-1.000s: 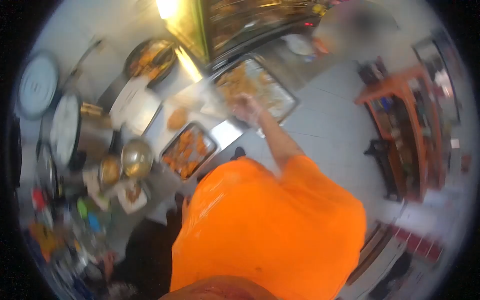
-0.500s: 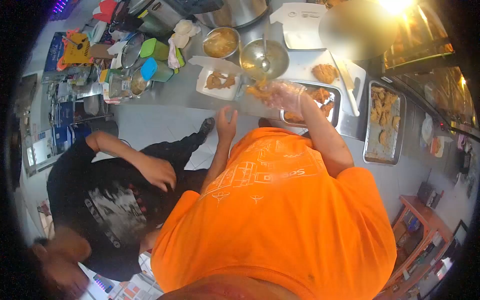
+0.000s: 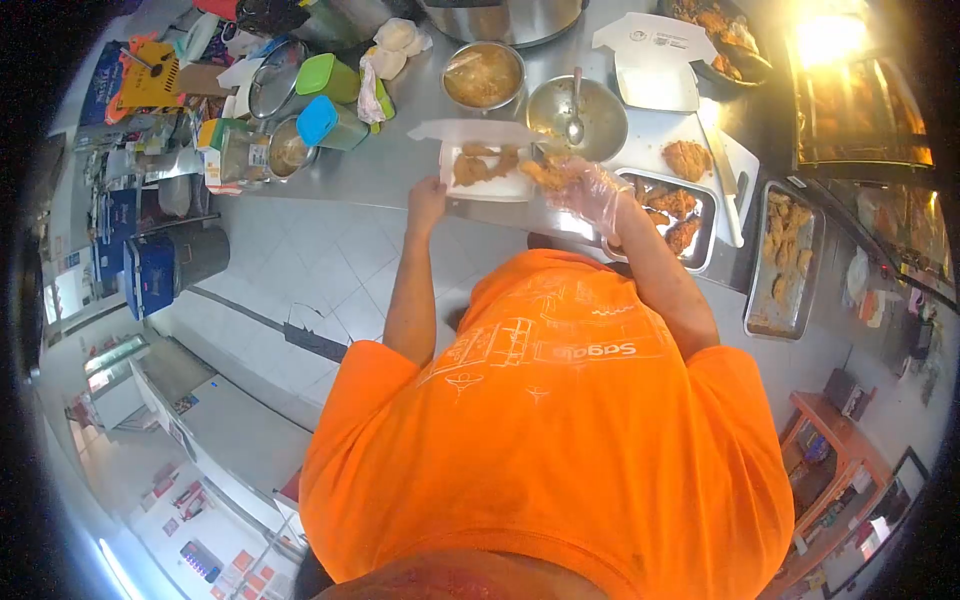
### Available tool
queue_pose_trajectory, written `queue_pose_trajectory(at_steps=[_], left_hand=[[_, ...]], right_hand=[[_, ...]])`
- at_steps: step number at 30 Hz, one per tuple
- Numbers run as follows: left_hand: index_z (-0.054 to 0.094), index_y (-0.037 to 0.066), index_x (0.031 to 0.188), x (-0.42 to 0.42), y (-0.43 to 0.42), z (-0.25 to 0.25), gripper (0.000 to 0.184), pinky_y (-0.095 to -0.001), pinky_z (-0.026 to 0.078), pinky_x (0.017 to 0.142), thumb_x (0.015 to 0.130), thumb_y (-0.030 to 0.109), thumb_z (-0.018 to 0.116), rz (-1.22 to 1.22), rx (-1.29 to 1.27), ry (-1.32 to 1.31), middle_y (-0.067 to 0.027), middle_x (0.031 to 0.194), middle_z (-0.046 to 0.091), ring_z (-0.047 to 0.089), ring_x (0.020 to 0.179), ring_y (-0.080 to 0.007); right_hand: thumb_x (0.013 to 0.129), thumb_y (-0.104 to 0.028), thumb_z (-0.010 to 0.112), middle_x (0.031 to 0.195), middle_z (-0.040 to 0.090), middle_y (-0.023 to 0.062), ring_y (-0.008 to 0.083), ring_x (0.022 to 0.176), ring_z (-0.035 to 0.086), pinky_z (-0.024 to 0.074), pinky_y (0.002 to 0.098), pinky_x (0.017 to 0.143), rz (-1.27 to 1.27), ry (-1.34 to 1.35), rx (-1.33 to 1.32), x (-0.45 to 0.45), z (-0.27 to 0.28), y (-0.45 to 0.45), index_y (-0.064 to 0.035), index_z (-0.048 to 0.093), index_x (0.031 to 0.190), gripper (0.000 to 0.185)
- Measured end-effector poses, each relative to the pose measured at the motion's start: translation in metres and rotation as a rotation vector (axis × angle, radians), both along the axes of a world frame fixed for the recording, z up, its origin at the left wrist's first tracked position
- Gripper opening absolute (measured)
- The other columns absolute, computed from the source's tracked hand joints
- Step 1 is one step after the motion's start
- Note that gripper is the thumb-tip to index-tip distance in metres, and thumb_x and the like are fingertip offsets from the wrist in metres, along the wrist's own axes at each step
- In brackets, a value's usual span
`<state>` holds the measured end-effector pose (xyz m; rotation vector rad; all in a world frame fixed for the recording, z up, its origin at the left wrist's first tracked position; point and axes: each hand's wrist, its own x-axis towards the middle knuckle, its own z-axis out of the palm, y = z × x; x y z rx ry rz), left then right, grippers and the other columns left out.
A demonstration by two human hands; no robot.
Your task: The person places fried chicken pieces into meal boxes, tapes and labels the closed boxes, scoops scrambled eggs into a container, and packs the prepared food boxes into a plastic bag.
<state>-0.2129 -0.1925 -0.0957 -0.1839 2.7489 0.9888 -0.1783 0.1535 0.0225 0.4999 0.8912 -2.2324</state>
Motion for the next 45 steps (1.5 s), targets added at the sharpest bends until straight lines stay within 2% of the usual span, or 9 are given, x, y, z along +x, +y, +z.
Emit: queue_pose_trajectory(at_steps=[15, 18, 21, 24, 27, 30, 39, 42, 45], left_hand=[[0.062, 0.001, 0.118, 0.06, 0.004, 0.019, 0.039, -0.0398, 0.054, 0.083, 0.092, 0.03, 0.068, 0.14, 0.254, 0.029, -0.0163, 0.102, 0.072, 0.07, 0.09, -0.0301], [0.062, 0.001, 0.119, 0.067, -0.001, 0.02, 0.04, -0.0384, 0.052, 0.088, 0.092, 0.03, 0.067, 0.192, 0.355, -0.041, -0.0165, 0.11, 0.07, 0.068, 0.1, -0.0291], [0.062, 0.001, 0.12, 0.073, -0.002, 0.028, 0.041, -0.0374, 0.051, 0.091, 0.093, 0.031, 0.066, 0.214, 0.386, -0.095, -0.0164, 0.115, 0.069, 0.067, 0.105, -0.0279], [0.062, 0.001, 0.12, 0.08, -0.005, 0.013, 0.041, -0.0359, 0.053, 0.081, 0.092, 0.03, 0.068, 0.19, 0.372, 0.009, -0.0161, 0.107, 0.07, 0.068, 0.093, -0.0264], [0.062, 0.0, 0.119, 0.084, -0.004, 0.01, 0.04, -0.0355, 0.054, 0.076, 0.092, 0.028, 0.069, 0.183, 0.392, 0.058, -0.0164, 0.103, 0.071, 0.069, 0.087, -0.0262], [0.062, -0.001, 0.118, 0.085, 0.001, 0.015, 0.04, -0.0353, 0.054, 0.077, 0.091, 0.028, 0.07, 0.189, 0.399, 0.045, -0.0167, 0.102, 0.071, 0.069, 0.088, -0.0264], [0.062, 0.0, 0.121, 0.086, 0.009, 0.023, 0.041, -0.037, 0.053, 0.088, 0.095, 0.031, 0.065, 0.19, 0.439, -0.045, -0.0165, 0.113, 0.069, 0.067, 0.105, -0.0269], [0.062, 0.0, 0.119, 0.094, 0.008, 0.011, 0.038, -0.0352, 0.054, 0.08, 0.093, 0.027, 0.068, 0.195, 0.441, 0.04, -0.0157, 0.104, 0.07, 0.068, 0.092, -0.0249], [0.062, 0.001, 0.119, 0.1, 0.006, 0.003, 0.037, -0.0339, 0.054, 0.075, 0.092, 0.025, 0.069, 0.205, 0.431, 0.037, -0.0148, 0.099, 0.071, 0.068, 0.085, -0.0235]], right_hand=[[0.091, -0.03, 0.064, 0.103, 0.066, 0.0094, 0.018, 0.078, 0.064, 0.0542, 0.0298, 0.07, 0.052, -0.09, 0.331, -0.014, -0.039, -0.026, -0.0047, 0.055, 0.124, 0.043], [0.087, -0.026, 0.065, 0.108, 0.066, 0.0121, 0.0224, 0.086, 0.063, 0.0518, 0.0321, 0.078, 0.061, -0.136, 0.082, -0.016, -0.03, -0.029, -0.0024, 0.061, 0.118, 0.039], [0.089, -0.029, 0.063, 0.105, 0.067, 0.0113, 0.0186, 0.085, 0.067, 0.0547, 0.0304, 0.072, 0.079, -0.038, 0.203, -0.017, -0.016, -0.042, -0.0015, 0.051, 0.131, 0.051], [0.088, -0.024, 0.063, 0.104, 0.069, 0.0146, 0.0225, 0.088, 0.068, 0.0546, 0.034, 0.075, 0.389, 0.647, 0.749, -0.027, -0.09, -0.02, -0.0003, 0.057, 0.124, 0.044], [0.084, -0.018, 0.064, 0.101, 0.07, 0.0176, 0.0282, 0.089, 0.068, 0.0538, 0.0378, 0.078, 0.612, 0.843, 1.277, -0.033, -0.046, -0.043, 0.0007, 0.065, 0.111, 0.033], [0.081, -0.013, 0.064, 0.096, 0.069, 0.0183, 0.0336, 0.092, 0.066, 0.0522, 0.0415, 0.081, 0.784, 1.331, 1.33, -0.038, -0.039, -0.065, -0.0022, 0.07, 0.099, 0.022], [0.084, -0.016, 0.065, 0.102, 0.068, 0.0169, 0.0349, 0.098, 0.065, 0.0519, 0.0419, 0.087, 1.142, 1.521, 1.491, -0.049, -0.053, -0.076, -0.0096, 0.073, 0.098, 0.018], [0.086, -0.021, 0.064, 0.115, 0.068, 0.0141, 0.0316, 0.107, 0.065, 0.0518, 0.0428, 0.092, 1.323, 1.237, 1.555, -0.055, -0.018, -0.08, -0.0206, 0.072, 0.112, 0.027], [0.088, -0.014, 0.055, 0.119, 0.067, 0.0144, 0.0335, 0.109, 0.064, 0.0512, 0.0398, 0.093, 0.968, 1.301, 1.498, -0.064, -0.022, -0.079, -0.0201, 0.069, 0.123, 0.038]])
